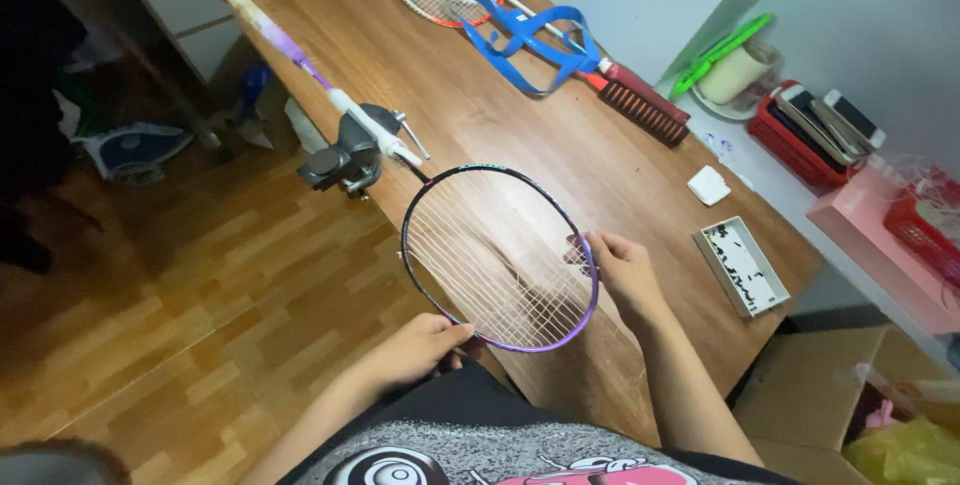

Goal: Manually threading strings through the frame of a badminton racket using a mounting clamp.

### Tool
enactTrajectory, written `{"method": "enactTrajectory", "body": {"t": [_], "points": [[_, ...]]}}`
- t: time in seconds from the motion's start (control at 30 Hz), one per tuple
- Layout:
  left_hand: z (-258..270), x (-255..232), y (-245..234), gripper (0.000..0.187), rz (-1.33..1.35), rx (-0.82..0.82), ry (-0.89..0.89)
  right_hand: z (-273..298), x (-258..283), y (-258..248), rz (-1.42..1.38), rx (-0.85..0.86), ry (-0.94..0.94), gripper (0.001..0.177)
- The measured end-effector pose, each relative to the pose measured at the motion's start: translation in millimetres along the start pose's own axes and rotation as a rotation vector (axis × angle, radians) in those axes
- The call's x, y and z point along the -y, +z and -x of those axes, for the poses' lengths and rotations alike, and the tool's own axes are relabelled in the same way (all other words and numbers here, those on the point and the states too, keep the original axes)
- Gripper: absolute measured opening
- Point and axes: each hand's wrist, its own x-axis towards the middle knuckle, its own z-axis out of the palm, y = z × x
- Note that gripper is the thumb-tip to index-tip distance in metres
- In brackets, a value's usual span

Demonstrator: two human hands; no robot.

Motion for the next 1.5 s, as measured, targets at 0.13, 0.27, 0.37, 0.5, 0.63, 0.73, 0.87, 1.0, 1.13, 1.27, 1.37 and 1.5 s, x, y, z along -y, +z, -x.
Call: {"method": "enactTrajectory", "body": {"t": [0.13,0.27,0.37,0.5,0.63,0.73,0.87,1.0,1.13,1.27,1.37,1.5], "points": [[-6.3,5.0,-1.0,0.045,-0.004,-0.03,0.012,-26.5,0.1,-4.7,-0.084,0.031,0.001,0.042],[-2.7,11.6,5.3,0.046,0.062,-0.032,0.027,-42.6,3.2,-13.6,-0.063,0.166,0.086,0.027],[8.2,-3.2,5.3,0.044,0.054,-0.058,0.032,-64.2,-4.8,-18.0,0.115,0.148,0.008,0.028],[2.0,-5.7,12.2,0.044,0.026,-0.093,-0.007,-69.5,1.3,-27.8,0.135,0.124,0.014,0.027],[-12.5,1.9,12.0,0.047,0.003,-0.054,0.144,-63.4,36.6,-30.5,0.252,0.142,0.042,0.032],[-7.1,2.5,13.0,0.046,0.054,-0.04,0.138,-62.5,46.6,-30.1,0.199,0.209,0.159,0.044],[-3.0,1.6,13.3,0.044,0.078,-0.052,0.163,-50.1,66.1,-21.7,0.121,0.286,0.21,0.052],[-2.2,1.9,12.1,0.044,0.076,-0.087,0.129,-43.7,68.8,-7.0,0.22,0.247,0.231,0.044],[-2.5,8.0,10.4,0.047,0.054,-0.099,0.108,-43.4,59.0,-0.3,0.165,0.269,0.12,0.032],[0.4,7.7,10.3,0.05,0.007,-0.147,0.067,-67.9,26.4,-14.2,-0.017,0.155,0.087,0.029],[1.8,9.9,11.8,0.05,0.005,-0.162,0.086,-92.6,25.0,-46.4,-0.111,-0.187,0.075,0.024],[10.7,-1.5,12.1,0.046,0.109,-0.117,0.083,-157.5,13.5,-180.9,-0.394,-0.308,-0.1,0.014]]}}
